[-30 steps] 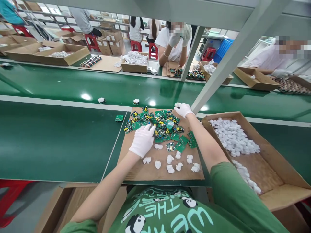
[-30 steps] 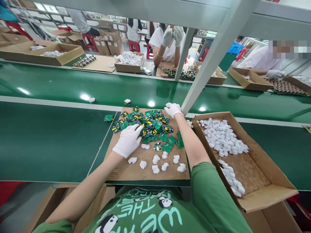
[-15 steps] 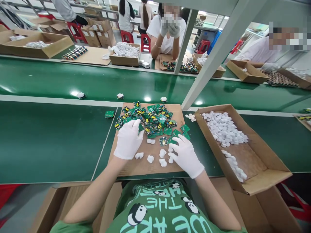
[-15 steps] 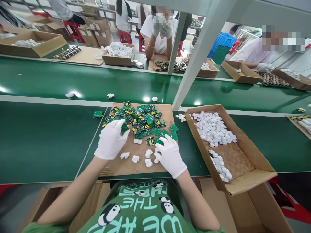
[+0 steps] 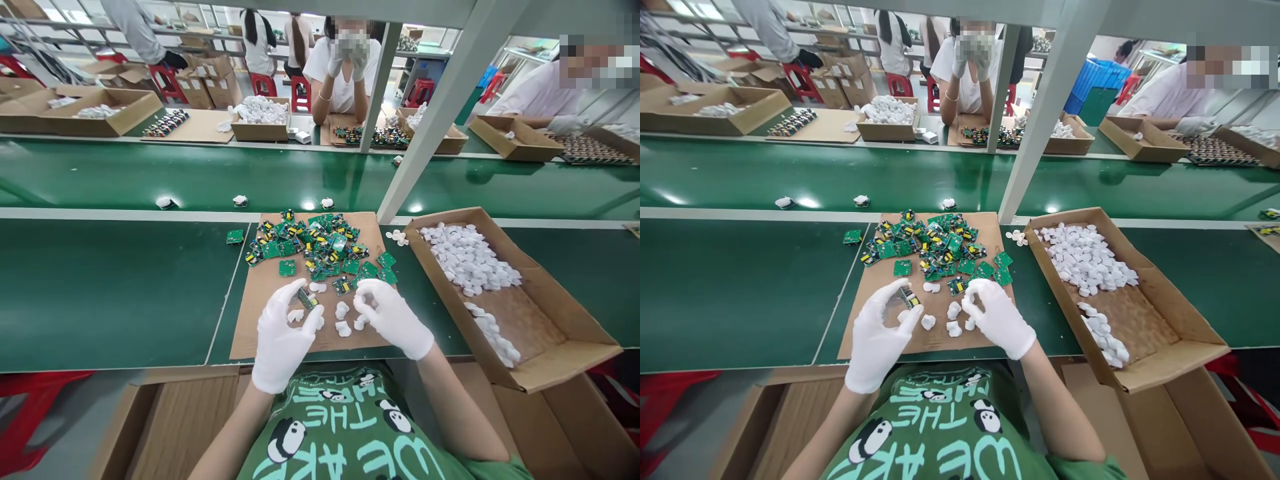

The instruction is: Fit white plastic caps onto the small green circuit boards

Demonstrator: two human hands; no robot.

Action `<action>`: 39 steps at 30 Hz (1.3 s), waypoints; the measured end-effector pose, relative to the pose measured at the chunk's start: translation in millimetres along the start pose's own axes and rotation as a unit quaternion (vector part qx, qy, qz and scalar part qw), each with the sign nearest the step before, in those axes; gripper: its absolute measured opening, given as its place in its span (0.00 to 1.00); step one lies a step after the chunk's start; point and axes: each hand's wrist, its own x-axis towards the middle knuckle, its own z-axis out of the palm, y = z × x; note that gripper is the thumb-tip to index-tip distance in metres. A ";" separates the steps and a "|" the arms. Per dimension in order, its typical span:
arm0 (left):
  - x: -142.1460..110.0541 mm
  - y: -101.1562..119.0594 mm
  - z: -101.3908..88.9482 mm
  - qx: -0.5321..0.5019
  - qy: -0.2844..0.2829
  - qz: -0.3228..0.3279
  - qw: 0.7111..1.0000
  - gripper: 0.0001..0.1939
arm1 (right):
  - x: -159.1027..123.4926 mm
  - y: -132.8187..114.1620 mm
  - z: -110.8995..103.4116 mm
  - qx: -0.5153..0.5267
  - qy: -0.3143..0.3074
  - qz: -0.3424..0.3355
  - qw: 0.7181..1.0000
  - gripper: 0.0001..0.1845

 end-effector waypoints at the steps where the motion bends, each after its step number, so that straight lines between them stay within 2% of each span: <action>1: -1.3 1.1 0.2 -0.040 -0.027 -0.026 0.999 0.23 | -3.2 -1.2 -4.4 0.100 0.011 0.027 0.995 0.09; 3: -2.5 3.8 2.2 -0.127 -0.078 -0.081 0.985 0.23 | -9.0 -5.0 -13.3 0.314 0.024 0.076 0.946 0.16; 5: -2.7 7.1 5.7 -0.215 -0.126 -0.136 0.959 0.22 | -13.1 -9.5 -19.5 0.451 0.015 0.079 0.889 0.21; 7: -2.9 10.2 9.1 -0.299 -0.166 -0.177 0.923 0.22 | -15.3 -13.2 -21.0 0.528 0.003 0.058 0.847 0.20; 9: -3.4 12.1 11.2 -0.369 -0.197 -0.198 0.886 0.22 | -16.4 -15.3 -17.9 0.588 0.004 0.051 0.807 0.16; 12: -3.8 13.0 11.3 -0.448 -0.228 -0.214 0.838 0.21 | -17.8 -15.9 -12.3 0.630 -0.001 0.070 0.773 0.19; 14: -3.4 14.0 10.0 -0.495 -0.250 -0.223 0.802 0.20 | -19.1 -15.9 -13.2 0.629 -0.018 0.085 0.772 0.26; 17: -2.2 17.0 8.0 -0.547 -0.276 -0.231 0.756 0.18 | -21.1 -16.3 -21.7 0.609 -0.073 0.078 0.786 0.26; 20: -2.0 19.2 7.3 -0.564 -0.279 -0.239 0.739 0.18 | -23.9 -16.6 -28.1 0.589 -0.111 0.059 0.798 0.26; 25: -3.0 16.5 7.8 -0.562 -0.297 -0.259 0.727 0.20 | -30.5 -16.2 -22.7 0.610 -0.076 0.021 0.788 0.16; 27: -3.4 14.3 8.1 -0.555 -0.299 -0.257 0.733 0.22 | -32.0 -18.1 -21.5 0.592 -0.072 0.012 0.803 0.12; 30: -4.4 11.3 8.5 -0.537 -0.300 -0.232 0.754 0.22 | -32.9 -23.5 -23.2 0.561 -0.064 0.039 0.824 0.07; 34: -6.7 9.5 9.1 -0.502 -0.294 -0.208 0.787 0.23 | -32.4 -31.2 -23.3 0.562 -0.038 0.077 0.823 0.09; 36: -7.9 9.4 9.8 -0.483 -0.287 -0.198 0.803 0.23 | -30.5 -35.0 -20.4 0.553 0.013 0.085 0.829 0.10; 39: -9.3 8.6 12.1 -0.466 -0.274 -0.187 0.821 0.25 | -25.8 -40.8 -15.1 0.467 0.120 0.058 0.874 0.08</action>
